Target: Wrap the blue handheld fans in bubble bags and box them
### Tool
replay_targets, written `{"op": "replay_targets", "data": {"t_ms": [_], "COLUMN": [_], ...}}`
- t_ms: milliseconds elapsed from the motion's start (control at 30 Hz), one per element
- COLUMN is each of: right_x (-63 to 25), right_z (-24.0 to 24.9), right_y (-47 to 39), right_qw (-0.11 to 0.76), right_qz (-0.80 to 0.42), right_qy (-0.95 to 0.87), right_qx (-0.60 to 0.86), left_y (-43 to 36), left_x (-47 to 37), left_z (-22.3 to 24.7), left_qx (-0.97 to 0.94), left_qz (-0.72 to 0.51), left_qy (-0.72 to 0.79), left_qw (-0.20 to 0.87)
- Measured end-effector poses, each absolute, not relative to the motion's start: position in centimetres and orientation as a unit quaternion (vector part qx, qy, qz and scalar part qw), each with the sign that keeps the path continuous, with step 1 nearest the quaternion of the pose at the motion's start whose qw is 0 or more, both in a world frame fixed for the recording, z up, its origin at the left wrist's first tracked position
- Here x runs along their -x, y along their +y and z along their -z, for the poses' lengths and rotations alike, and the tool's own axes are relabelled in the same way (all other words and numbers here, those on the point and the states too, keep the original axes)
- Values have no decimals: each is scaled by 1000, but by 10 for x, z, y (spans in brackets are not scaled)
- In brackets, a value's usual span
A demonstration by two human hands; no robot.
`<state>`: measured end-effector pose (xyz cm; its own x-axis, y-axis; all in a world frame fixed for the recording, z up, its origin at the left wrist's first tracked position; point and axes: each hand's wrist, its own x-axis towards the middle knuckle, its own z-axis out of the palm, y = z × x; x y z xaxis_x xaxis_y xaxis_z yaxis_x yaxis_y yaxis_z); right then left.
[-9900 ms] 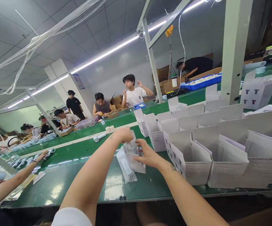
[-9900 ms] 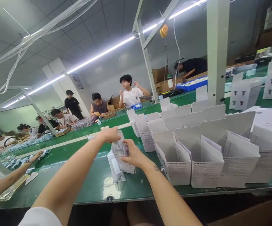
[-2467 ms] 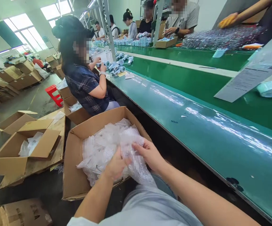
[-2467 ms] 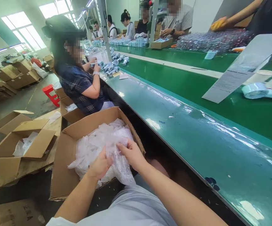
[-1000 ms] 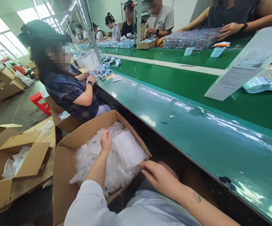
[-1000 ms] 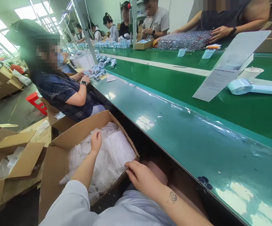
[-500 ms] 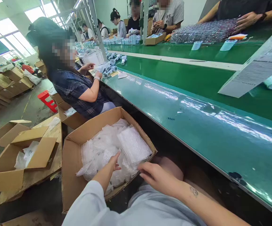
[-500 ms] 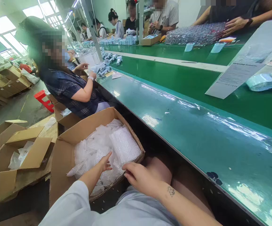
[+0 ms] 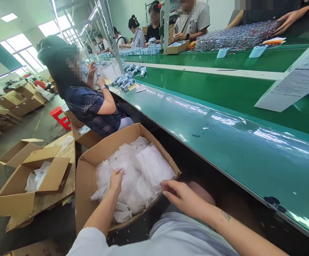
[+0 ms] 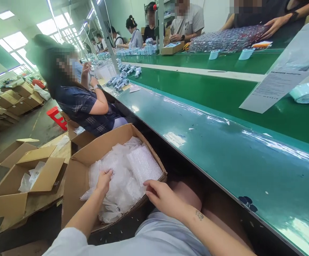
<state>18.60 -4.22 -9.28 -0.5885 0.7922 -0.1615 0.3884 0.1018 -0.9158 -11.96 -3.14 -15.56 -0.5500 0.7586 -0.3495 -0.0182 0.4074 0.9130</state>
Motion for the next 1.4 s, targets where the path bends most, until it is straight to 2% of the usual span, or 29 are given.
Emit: {"op": "replay_targets", "data": {"t_ms": [133, 233, 333, 433, 533, 667, 767, 833, 900, 967, 1067, 1233, 1400], "right_x": [-163, -153, -153, -160, -166, -176, -188, -192, -189, -183, -179, -192, -200], "right_z": [79, 57, 47, 56, 78, 91, 68, 44, 23, 10, 8, 19, 25], "right_y": [-17, 3, 15, 22, 26, 27, 22, 13, 5, -1, -1, 8, 6], "right_qw": [319, 323, 342, 416, 455, 477, 517, 485, 386, 335, 405, 517, 551], "right_qz": [-467, -471, -504, -468, -412, -375, -294, -259, -281, -326, -396, -531, -661], "right_qy": [-713, -733, -667, -564, -521, -489, -549, -695, -805, -810, -713, -533, -343], "right_qx": [415, 370, 428, 539, 594, 626, 588, 463, 352, 354, 414, 409, 377], "left_y": [-41, -47, -53, -57, -49, -21, -1, 5, 4, -1, -5, 4, 3], "left_x": [94, 64, 42, 28, 21, 24, 27, 23, 14, 2, -11, -16, -25], "left_z": [98, 71, 65, 79, 96, 97, 76, 58, 42, 33, 29, 29, 28], "left_qx": [-365, -447, -411, -319, -235, -209, -292, -384, -438, -429, -390, -326, -317], "left_qz": [-464, -400, -385, -383, -467, -585, -547, -484, -457, -472, -488, -473, -539], "left_qy": [642, 528, 446, 461, 512, 590, 644, 650, 618, 575, 533, 515, 500], "left_qw": [489, 600, 695, 734, 682, 516, 448, 443, 465, 513, 570, 637, 598]}}
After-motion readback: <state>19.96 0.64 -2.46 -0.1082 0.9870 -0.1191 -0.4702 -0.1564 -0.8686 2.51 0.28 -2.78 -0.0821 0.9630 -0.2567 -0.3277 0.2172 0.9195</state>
